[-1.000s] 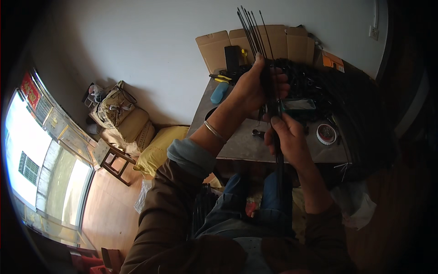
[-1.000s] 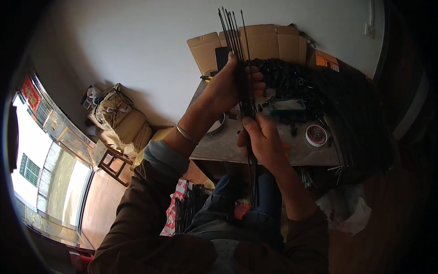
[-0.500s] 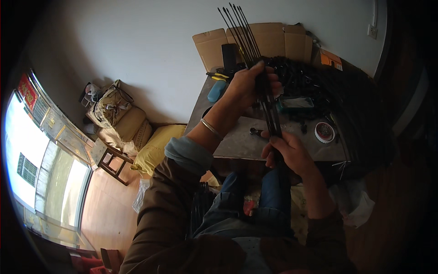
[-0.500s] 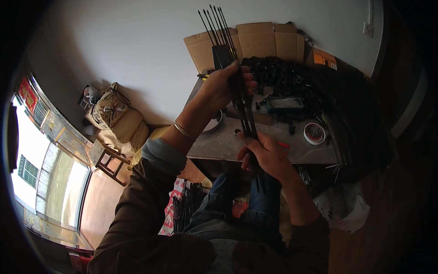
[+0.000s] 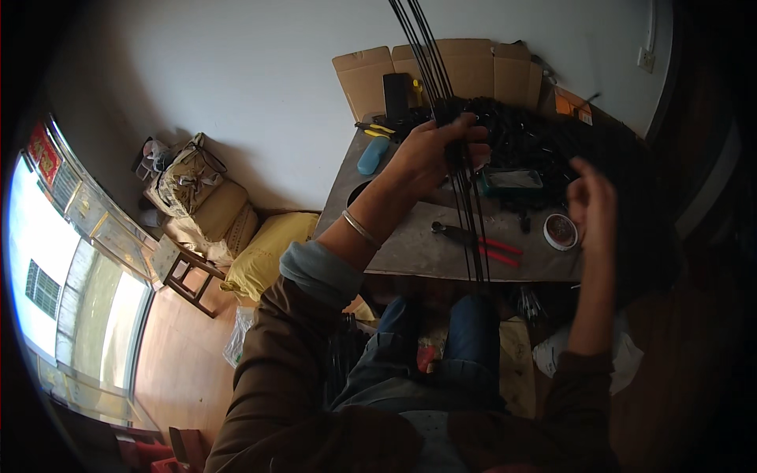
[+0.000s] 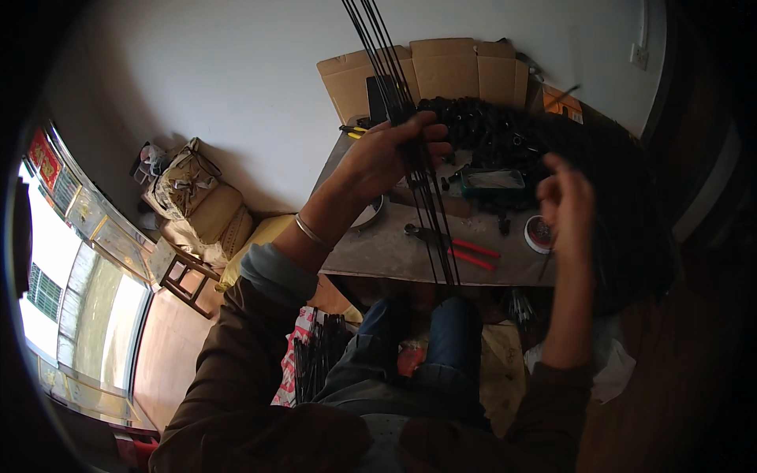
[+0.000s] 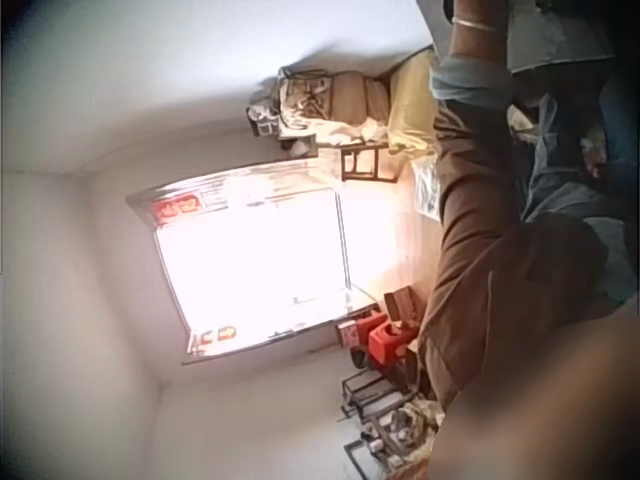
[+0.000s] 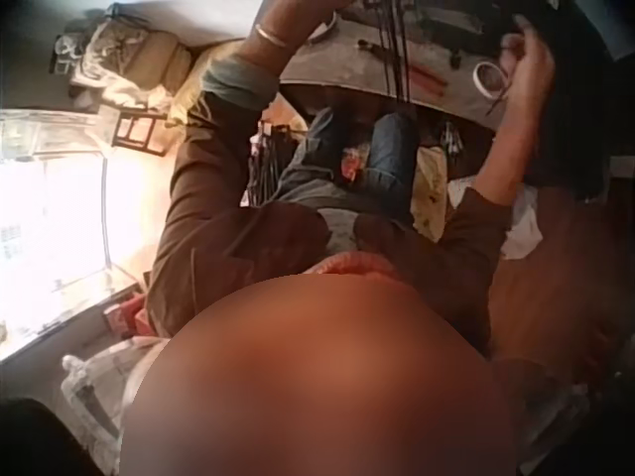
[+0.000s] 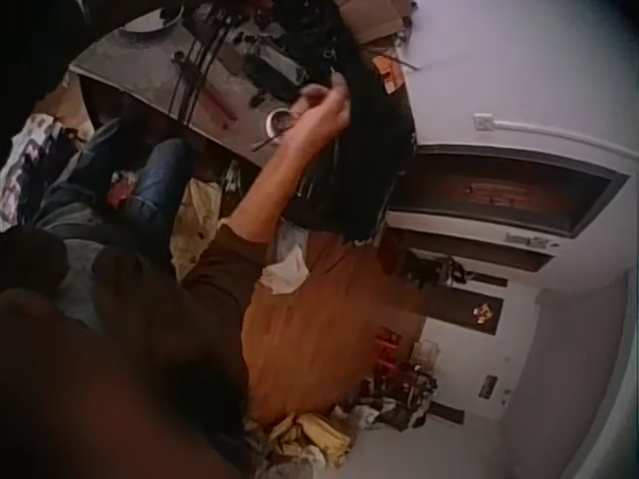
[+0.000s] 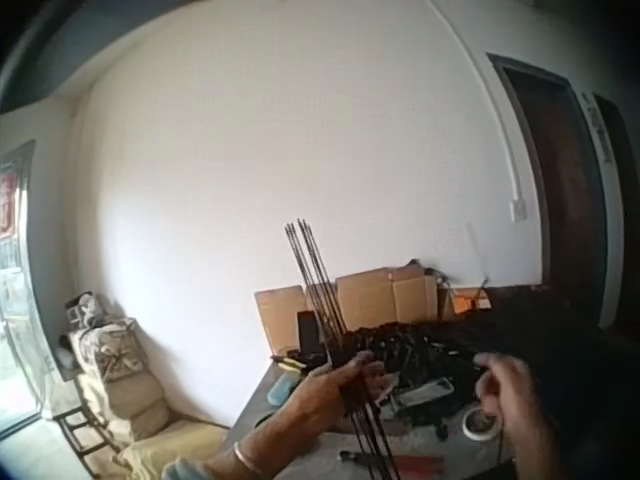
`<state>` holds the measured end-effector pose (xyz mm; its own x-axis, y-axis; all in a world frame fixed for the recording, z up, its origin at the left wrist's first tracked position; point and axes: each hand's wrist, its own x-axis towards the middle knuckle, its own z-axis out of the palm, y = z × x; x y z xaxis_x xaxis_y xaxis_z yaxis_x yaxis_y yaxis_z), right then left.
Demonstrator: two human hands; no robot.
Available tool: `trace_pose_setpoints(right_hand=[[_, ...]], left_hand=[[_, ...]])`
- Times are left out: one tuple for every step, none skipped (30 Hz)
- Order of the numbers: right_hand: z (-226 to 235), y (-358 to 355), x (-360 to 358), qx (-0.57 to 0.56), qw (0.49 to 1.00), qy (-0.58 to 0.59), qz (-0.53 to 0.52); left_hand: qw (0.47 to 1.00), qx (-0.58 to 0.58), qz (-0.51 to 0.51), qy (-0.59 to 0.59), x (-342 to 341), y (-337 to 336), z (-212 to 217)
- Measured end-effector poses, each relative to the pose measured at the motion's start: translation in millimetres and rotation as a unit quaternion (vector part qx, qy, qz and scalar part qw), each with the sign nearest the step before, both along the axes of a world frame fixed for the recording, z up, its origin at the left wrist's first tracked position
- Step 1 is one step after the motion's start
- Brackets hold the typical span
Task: The person is assembling umbrella ribs by manually attaching plastic components and securing them with pliers.
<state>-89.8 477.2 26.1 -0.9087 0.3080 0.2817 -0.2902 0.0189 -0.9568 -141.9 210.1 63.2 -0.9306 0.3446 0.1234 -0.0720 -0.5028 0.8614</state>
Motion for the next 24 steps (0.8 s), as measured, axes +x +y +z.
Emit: trace_pose_setpoints(right_hand=[[9, 18, -12, 0.026, 0.999, 0.005, -0.019], [16, 31, -25, 0.076, 0.995, 0.008, -0.061], [29, 39, -39, 0.128, 0.985, -0.047, -0.106], [32, 72, -66, 0.208, 0.967, -0.101, -0.106], [27, 110, -94, 0.284, 0.94, -0.157, -0.107], [16, 136, -116, 0.285, 0.938, -0.161, -0.111], [3, 157, -132, 0.438, 0.86, -0.141, -0.222], [-9, 167, -138, 0.574, 0.746, -0.117, -0.316], [-3, 149, -131, 0.568, 0.758, -0.125, -0.295], [-12, 134, -129, 0.559, 0.782, -0.056, -0.269], [-20, 117, -126, 0.545, 0.802, 0.015, -0.242], [-19, 73, -111, 0.482, 0.862, -0.041, -0.151], [-27, 43, -93, 0.427, 0.904, -0.024, -0.02], [-32, -1, -69, 0.342, 0.929, -0.099, 0.101], [-57, -23, -56, 0.389, 0.903, -0.08, 0.163], [-69, -49, -34, 0.483, 0.856, -0.022, 0.183], [-95, -55, -23, 0.546, 0.822, 0.038, 0.161], [-123, -60, -20, 0.603, 0.779, 0.1, 0.14], [-137, -61, -19, 0.6, 0.782, 0.094, 0.139], [-147, -63, -18, 0.613, 0.778, 0.064, 0.124], [-155, -63, -18, 0.626, 0.771, 0.034, 0.109], [-159, -59, -18, 0.624, 0.773, 0.031, 0.107], [-160, -54, -18, 0.652, 0.753, 0.032, 0.085], [-160, -50, -18, 0.679, 0.731, 0.032, 0.062]], left_hand=[[1.0, -0.001, -0.017, 0.002, 0, -4, 0], [0.999, -0.002, -0.033, 0.003, 1, -8, 0], [1.0, 0.0, -0.029, 0.002, 2, -10, -1], [0.999, -0.002, -0.04, 0.0, 2, -8, -1], [0.999, -0.005, -0.053, -0.003, 2, -6, 0], [0.998, -0.003, -0.059, -0.006, 2, -2, -2], [0.999, -0.022, -0.049, 0.004, 5, 1, 0], [0.998, -0.041, -0.035, 0.011, 7, 3, -1], [0.999, -0.031, -0.032, 0.011, 9, 0, -1], [0.999, -0.022, -0.03, 0.009, 10, -5, -1], [0.999, -0.033, -0.036, 0.017, 11, -10, 0], [0.998, -0.047, -0.025, 0.027, 14, -16, 1], [0.997, -0.061, -0.023, 0.039, 15, -18, 3], [0.997, -0.067, -0.023, 0.038, 14, -26, 1], [0.995, -0.08, -0.035, 0.045, 15, -27, 2], [0.993, -0.093, -0.043, 0.052, 16, -31, 3], [0.993, -0.095, -0.061, 0.047, 15, -30, 3], [0.992, -0.098, -0.07, 0.042, 16, -31, 3], [0.992, -0.093, -0.084, 0.036, 18, -34, 3], [0.991, -0.087, -0.096, 0.031, 21, -37, 4], [0.99, -0.089, -0.103, 0.03, 25, -40, 4], [0.99, -0.09, -0.107, 0.029, 25, -44, 4], [0.986, -0.081, -0.14, 0.044, 26, -48, 3], [0.98, -0.071, -0.174, 0.06, 26, -51, 3]])
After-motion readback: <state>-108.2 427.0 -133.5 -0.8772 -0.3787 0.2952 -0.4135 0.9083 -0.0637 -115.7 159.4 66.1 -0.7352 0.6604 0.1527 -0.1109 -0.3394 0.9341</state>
